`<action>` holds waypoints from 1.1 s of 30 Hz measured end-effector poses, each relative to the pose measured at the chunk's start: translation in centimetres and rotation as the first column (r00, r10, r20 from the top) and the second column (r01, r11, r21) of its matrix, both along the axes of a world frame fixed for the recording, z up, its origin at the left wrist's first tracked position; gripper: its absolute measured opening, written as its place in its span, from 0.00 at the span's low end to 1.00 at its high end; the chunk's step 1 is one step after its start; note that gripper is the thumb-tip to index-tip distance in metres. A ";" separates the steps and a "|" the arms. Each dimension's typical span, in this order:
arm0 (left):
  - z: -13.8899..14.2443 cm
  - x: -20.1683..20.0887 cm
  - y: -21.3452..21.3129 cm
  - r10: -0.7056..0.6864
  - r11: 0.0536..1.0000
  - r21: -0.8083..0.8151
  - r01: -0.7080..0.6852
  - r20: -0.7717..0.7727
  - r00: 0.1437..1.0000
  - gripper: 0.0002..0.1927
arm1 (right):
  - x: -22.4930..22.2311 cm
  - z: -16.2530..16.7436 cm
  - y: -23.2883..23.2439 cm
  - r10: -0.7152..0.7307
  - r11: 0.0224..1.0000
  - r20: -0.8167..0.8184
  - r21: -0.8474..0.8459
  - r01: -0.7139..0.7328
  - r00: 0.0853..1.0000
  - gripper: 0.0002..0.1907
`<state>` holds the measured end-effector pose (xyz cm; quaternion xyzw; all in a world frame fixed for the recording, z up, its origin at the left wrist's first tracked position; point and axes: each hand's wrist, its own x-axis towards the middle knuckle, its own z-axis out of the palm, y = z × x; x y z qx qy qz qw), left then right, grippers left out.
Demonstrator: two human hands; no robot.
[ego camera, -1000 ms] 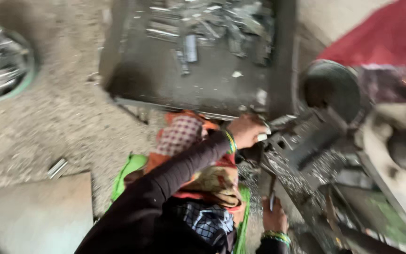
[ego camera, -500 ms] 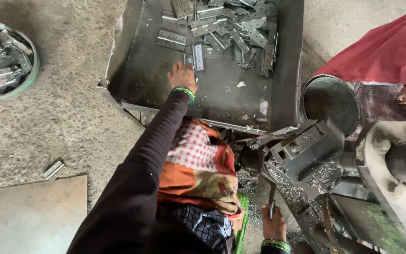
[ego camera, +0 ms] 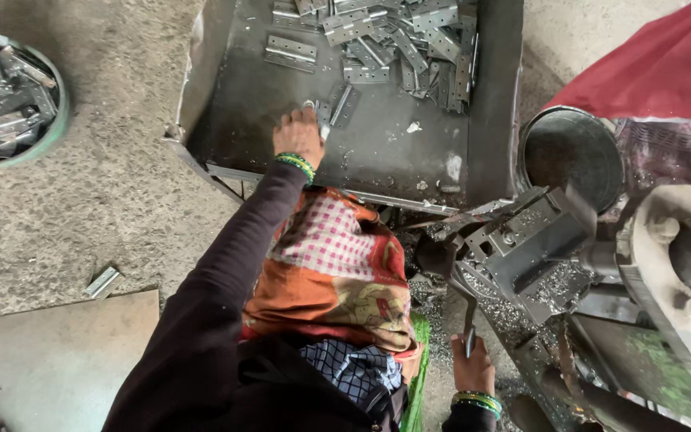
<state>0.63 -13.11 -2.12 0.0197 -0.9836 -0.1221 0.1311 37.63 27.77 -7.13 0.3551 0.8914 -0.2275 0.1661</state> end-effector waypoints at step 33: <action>1.7 0.0 0.9 -0.109 0.979 0.186 0.088 0.107 0.988 0.12 | 2.2 -2.3 1.0 0.048 0.999 -0.251 0.032 -0.042 0.967 0.23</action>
